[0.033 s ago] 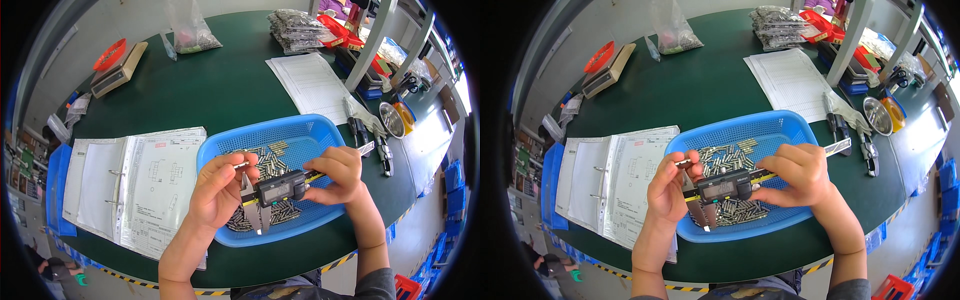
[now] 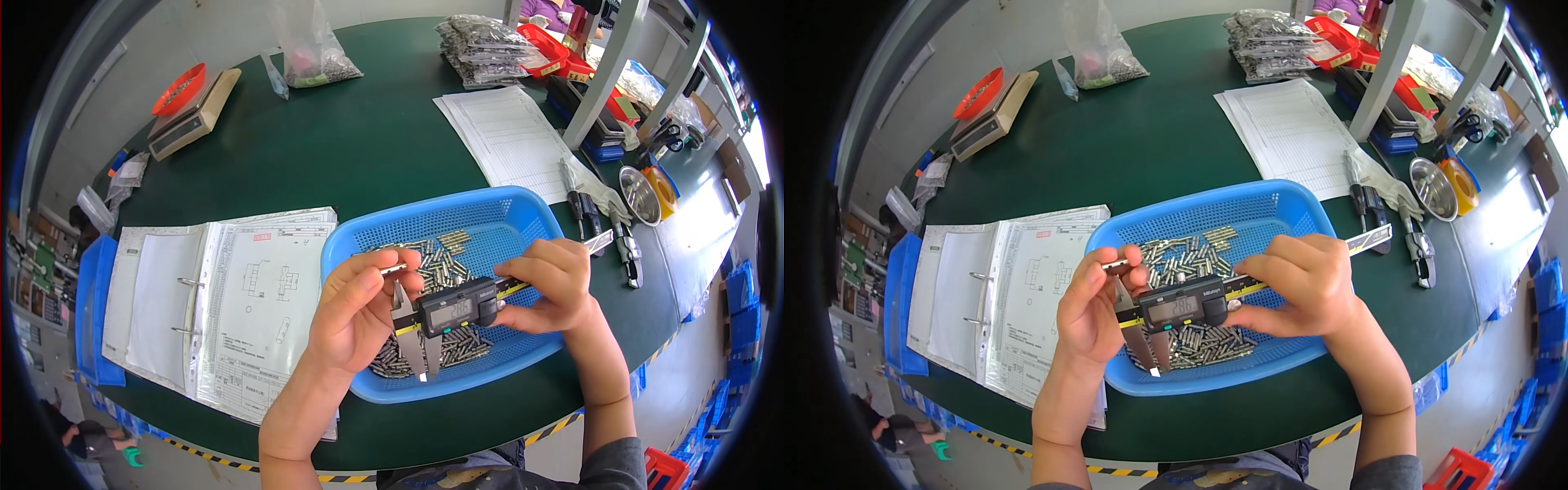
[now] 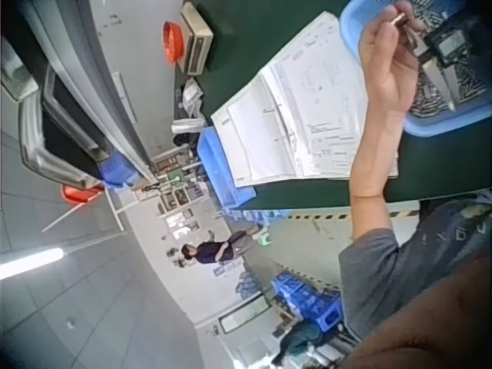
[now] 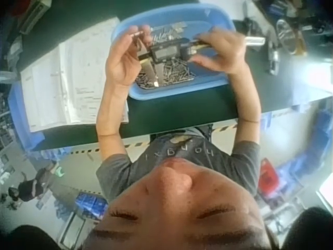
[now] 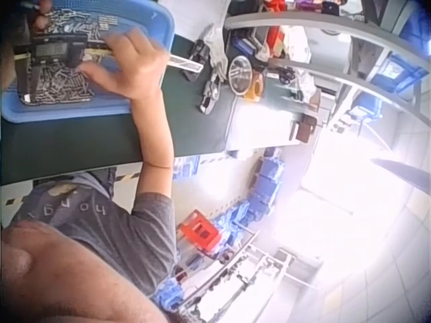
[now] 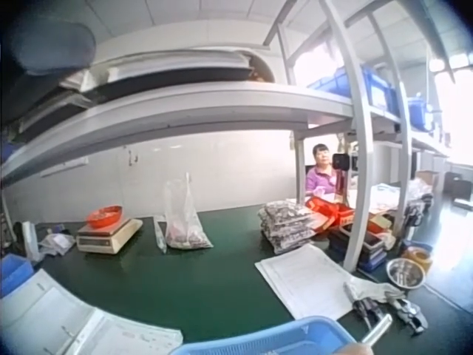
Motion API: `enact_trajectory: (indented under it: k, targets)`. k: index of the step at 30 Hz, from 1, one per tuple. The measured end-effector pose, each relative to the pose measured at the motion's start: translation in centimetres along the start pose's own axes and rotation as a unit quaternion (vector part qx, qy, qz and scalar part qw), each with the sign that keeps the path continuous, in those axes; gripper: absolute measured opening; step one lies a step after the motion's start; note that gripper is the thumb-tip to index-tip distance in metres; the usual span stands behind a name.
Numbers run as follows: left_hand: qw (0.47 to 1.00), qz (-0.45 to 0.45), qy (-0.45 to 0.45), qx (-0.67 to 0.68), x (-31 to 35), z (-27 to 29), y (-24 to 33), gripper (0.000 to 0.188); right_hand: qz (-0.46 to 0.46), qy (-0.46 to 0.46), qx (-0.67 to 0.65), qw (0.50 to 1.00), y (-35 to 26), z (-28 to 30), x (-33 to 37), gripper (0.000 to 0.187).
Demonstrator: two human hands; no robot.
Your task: Perform quality control inspection on small metal parts using a micrometer and a digital caliper.
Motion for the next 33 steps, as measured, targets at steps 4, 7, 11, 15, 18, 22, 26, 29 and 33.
enact_trajectory:
  k: [4, 7, 11, 15, 18, 22, 26, 29, 33]
  targets:
    - [1.0, -0.002, 0.015, -0.006, 0.08, 0.24, 0.09, 0.025, -0.008, -0.031, 0.026, 0.999, -0.17, -0.36, -0.01, 0.037]
    - [1.0, -0.007, 0.013, -0.022, 0.07, 0.19, 0.25, 0.026, -0.011, -0.06, 0.019, 0.998, -0.32, -0.74, -0.16, 0.035]
    - [1.0, -0.008, 0.02, -0.011, 0.06, 0.19, 0.17, 0.025, -0.012, -0.062, 0.004, 0.998, -0.32, -0.71, -0.19, 0.033]
    - [1.0, -0.006, 0.017, 0.001, 0.09, 0.18, 0.1, 0.025, -0.006, -0.057, -0.005, 0.998, -0.53, -0.63, -0.24, 0.034]
    - [1.0, -0.003, 0.014, 0.008, 0.04, 0.2, 0.08, 0.025, -0.008, -0.047, 0.002, 0.999, -0.38, -0.6, -0.17, 0.034]
    - [1.0, -0.001, 0.014, 0.018, 0.02, 0.22, -0.07, 0.025, -0.013, -0.05, 0.004, 0.999, -0.26, -0.52, -0.17, 0.034]
    - [1.0, 0.003, 0.012, 0.02, 0.06, 0.33, -0.09, 0.025, -0.009, -0.048, -0.001, 0.999, -0.2, -0.64, -0.13, 0.034]
    - [1.0, 0.0, 0.016, 0.013, 0.08, 0.34, -0.02, 0.025, -0.009, -0.048, -0.002, 0.999, -0.22, -0.64, -0.14, 0.034]
    - [1.0, 0.005, 0.018, 0.02, 0.05, 0.31, -0.07, 0.024, -0.01, -0.045, -0.003, 0.999, -0.2, -0.62, -0.15, 0.034]
Point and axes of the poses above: each hand's wrist, its own x-axis away from the middle knuckle, its own z-axis out of the back of the hand, y = z × x, the point moved 8 cm from there along -x, towards the middle knuckle, and after that the axes turned 11 degrees about -y, right-handed, at the moved point
